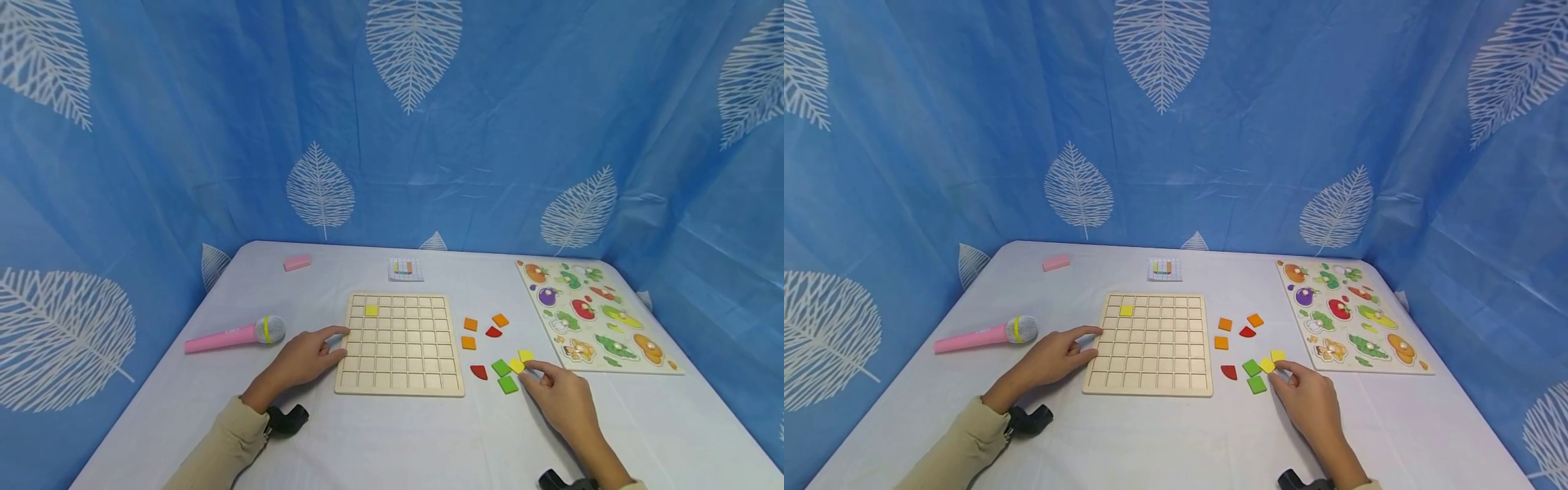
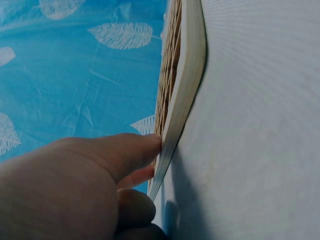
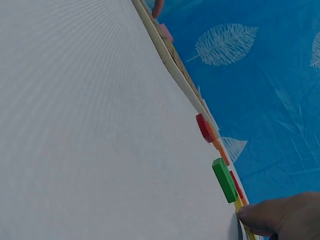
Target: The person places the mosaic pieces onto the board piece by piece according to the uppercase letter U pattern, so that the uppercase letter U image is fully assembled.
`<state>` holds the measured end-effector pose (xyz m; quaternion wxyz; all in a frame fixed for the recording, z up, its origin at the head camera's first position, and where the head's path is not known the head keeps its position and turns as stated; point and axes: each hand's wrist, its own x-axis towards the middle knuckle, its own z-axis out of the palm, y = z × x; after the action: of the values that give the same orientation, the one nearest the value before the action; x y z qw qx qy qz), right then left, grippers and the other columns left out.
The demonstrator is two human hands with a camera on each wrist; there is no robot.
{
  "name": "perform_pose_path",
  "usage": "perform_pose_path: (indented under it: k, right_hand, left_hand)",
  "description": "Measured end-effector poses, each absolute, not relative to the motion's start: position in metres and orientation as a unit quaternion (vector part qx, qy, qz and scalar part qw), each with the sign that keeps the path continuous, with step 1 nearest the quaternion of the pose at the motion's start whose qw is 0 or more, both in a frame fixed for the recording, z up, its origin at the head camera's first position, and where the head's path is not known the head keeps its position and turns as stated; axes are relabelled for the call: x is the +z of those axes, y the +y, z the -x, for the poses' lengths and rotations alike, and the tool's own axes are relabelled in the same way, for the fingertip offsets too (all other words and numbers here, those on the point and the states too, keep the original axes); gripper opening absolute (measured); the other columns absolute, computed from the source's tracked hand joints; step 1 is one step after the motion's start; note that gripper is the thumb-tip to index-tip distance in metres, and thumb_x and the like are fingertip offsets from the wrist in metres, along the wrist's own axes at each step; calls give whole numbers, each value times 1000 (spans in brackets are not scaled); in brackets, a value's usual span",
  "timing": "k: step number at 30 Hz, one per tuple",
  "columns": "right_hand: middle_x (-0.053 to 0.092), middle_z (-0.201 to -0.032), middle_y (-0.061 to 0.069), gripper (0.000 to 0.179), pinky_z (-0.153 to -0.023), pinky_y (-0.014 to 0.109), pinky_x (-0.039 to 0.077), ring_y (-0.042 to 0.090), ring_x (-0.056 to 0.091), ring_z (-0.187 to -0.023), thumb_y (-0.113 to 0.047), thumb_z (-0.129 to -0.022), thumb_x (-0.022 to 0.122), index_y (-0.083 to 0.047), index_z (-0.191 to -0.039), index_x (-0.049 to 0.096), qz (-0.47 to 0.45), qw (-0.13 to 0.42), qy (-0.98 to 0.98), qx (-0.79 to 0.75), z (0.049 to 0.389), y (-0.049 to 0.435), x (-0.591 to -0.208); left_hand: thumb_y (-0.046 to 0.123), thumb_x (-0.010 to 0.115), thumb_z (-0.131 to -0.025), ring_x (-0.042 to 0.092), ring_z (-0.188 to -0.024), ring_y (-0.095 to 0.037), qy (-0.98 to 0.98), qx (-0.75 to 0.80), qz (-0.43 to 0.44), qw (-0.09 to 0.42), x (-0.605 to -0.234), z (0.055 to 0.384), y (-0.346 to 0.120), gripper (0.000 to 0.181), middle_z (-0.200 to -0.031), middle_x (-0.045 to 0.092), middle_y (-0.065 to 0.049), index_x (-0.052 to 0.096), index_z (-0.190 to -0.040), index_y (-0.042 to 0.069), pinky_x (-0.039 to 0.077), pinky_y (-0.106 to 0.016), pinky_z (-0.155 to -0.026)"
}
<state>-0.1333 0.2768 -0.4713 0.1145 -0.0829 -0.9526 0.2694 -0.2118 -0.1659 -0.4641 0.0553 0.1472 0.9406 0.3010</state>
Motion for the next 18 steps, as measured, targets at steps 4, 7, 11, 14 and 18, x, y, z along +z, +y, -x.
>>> perform_pose_path:
  k: [4,7,11,14,18]
  right_hand:
    - [45,-58,0,35,-50,28,30,19,42,-54,-23,-90,79,-2,-117,75,85,113,-953,269,133,277,-472]
    - [45,-58,0,35,-50,28,30,18,42,-53,-23,-89,80,-2,-117,75,83,116,-953,266,134,277,-472]
    - [45,-58,0,35,-49,28,30,18,42,-53,-23,-89,80,-2,-117,75,83,121,-954,263,135,277,-473]
    - [46,-58,-1,35,-49,28,30,18,42,-53,-23,-89,80,-2,-116,75,82,121,-954,261,136,277,-473]
    - [46,-58,0,34,-49,28,30,18,42,-53,-23,-89,80,-2,-115,75,81,121,-955,258,135,277,-472]
  left_hand:
    - [32,70,-98,38,-52,-10,942,297,-150,53,-464,212,-166,44,-59,43,5,62,-140,21,29,-27,-53]
    - [32,70,-98,38,-52,-10,942,296,-151,52,-464,213,-166,44,-59,43,5,63,-140,21,29,-27,-53]
    - [33,70,-98,38,-52,-11,942,297,-149,54,-463,212,-165,44,-59,43,5,63,-140,21,29,-27,-52]
    - [33,70,-98,38,-52,-11,942,296,-149,55,-463,212,-165,44,-59,43,5,63,-140,21,29,-27,-52]
    - [33,70,-98,38,-53,-11,942,295,-148,54,-463,212,-165,44,-59,43,5,63,-140,22,29,-27,-53]
